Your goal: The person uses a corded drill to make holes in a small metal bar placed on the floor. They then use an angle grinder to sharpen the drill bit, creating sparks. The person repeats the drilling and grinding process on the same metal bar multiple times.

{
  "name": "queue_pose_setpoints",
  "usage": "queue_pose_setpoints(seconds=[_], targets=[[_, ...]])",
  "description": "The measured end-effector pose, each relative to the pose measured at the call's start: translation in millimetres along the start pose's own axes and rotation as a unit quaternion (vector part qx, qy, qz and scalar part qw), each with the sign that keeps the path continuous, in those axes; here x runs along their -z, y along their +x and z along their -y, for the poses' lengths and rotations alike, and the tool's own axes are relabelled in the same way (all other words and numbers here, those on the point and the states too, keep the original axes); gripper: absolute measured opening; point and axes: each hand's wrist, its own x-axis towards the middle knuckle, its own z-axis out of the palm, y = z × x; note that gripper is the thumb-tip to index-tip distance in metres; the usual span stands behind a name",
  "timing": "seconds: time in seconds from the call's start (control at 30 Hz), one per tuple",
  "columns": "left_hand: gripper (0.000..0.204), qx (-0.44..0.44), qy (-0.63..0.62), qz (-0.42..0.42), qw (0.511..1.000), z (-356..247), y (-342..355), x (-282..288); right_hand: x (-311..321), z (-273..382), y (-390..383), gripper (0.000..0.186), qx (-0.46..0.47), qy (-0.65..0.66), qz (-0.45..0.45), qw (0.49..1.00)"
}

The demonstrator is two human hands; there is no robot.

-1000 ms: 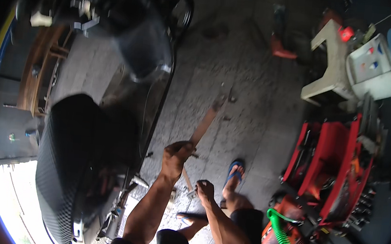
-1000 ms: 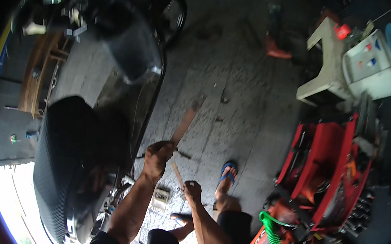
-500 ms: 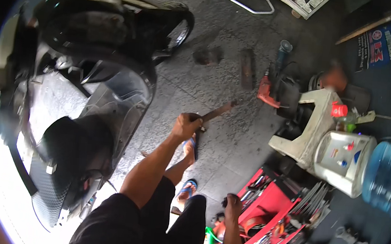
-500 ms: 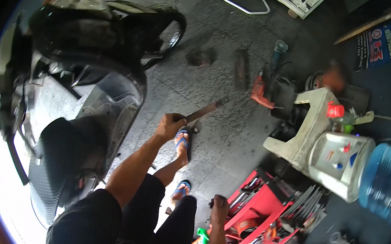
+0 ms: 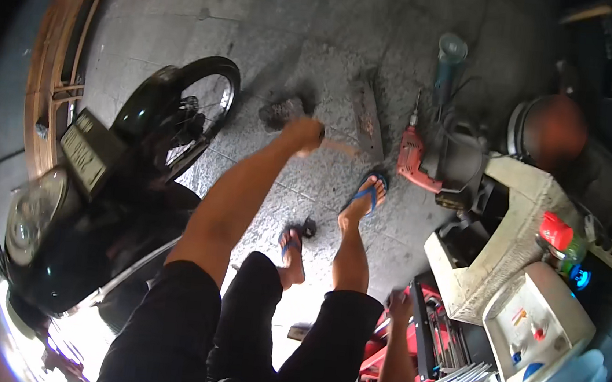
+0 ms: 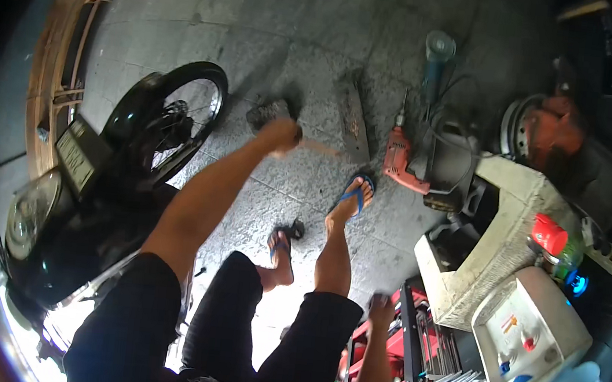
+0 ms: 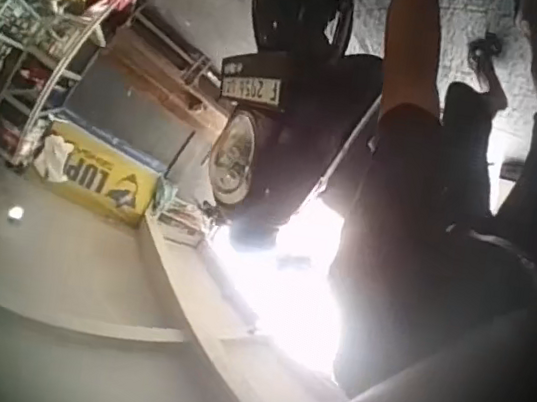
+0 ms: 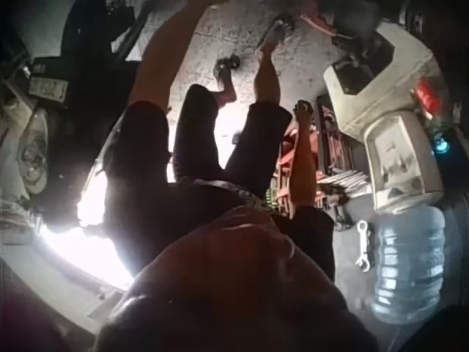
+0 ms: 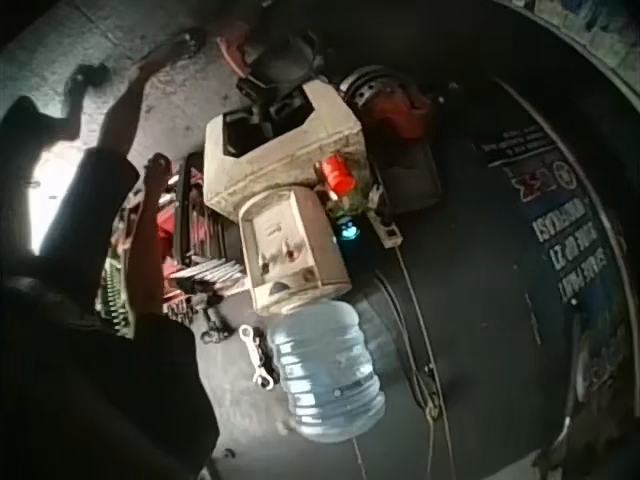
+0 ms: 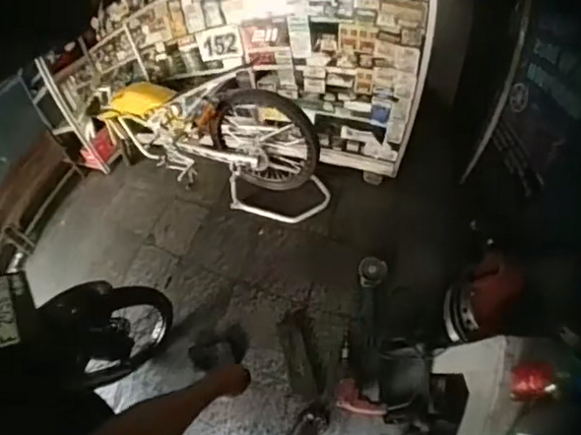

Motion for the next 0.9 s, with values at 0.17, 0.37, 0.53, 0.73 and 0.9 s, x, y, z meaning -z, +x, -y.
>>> queue_pose_setpoints(seconds=[0.17,0.37,0.53,0.73,0.9], targets=[[0.021,-0.125,0.237,0.145,0.953,-18.6,145.6,-0.4,-32.0,159.9,146.7,0.023,-0.001,0.186,0.057,0.981],[0.015,-0.218,0.204,0.080,0.951,-33.3,271.0,-11.3,-89.8,237.6,296.0,0.096,0.223,-0.263,-0.087,0.935],[0.017,-0.231,0.139,0.056,0.961,-32.3,296.6,-15.1,-118.6,238.0,335.4,0.119,0.214,-0.464,-0.039,0.859],[0.050,-0.276,0.053,-0.094,0.955,-4.7,289.4,-31.2,-113.6,226.7,346.4,0.118,0.235,-0.481,-0.035,0.844],[0.045,-0.258,0.031,-0.147,0.954,-2.7,276.9,-41.8,-77.4,281.0,307.6,0.113,0.304,-0.388,0.067,0.867]])
